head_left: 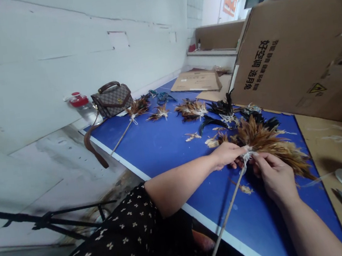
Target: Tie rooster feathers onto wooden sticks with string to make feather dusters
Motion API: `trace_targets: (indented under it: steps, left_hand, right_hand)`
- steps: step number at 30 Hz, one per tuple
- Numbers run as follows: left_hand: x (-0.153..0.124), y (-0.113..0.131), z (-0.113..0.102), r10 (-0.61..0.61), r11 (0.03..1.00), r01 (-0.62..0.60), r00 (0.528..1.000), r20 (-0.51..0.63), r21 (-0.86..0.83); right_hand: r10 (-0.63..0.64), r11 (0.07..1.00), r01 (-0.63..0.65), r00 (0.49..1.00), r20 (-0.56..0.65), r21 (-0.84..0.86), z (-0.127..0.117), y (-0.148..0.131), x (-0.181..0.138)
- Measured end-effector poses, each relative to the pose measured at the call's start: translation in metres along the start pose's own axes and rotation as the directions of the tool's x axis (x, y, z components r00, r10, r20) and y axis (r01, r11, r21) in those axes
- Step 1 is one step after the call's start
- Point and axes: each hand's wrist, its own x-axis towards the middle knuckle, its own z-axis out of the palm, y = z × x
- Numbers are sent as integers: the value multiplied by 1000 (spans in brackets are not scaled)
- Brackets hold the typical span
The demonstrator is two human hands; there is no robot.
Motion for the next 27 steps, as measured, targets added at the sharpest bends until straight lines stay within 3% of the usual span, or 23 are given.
trace_targets:
  steps: [6,18,21,27]
  left_hand:
    - [-1,5,-9,37,989,-28,997,65,-143]
    - [1,1,-11,41,988,-9,977,211,-154]
    - [4,0,-10,79,980,-41,979,188,-195]
    - [7,1,-10,114,960,-96,992,55,-263]
  right_hand:
    - [-29,997,27,999,-26,-65,2,1,-2]
    - [-83,986,69,993,-87,-150,-1,-2,-5]
    - [-60,993,53,996,-67,-104,-1,-2,-7]
    - [-70,992,79,993,96,-97,5,-11,-14]
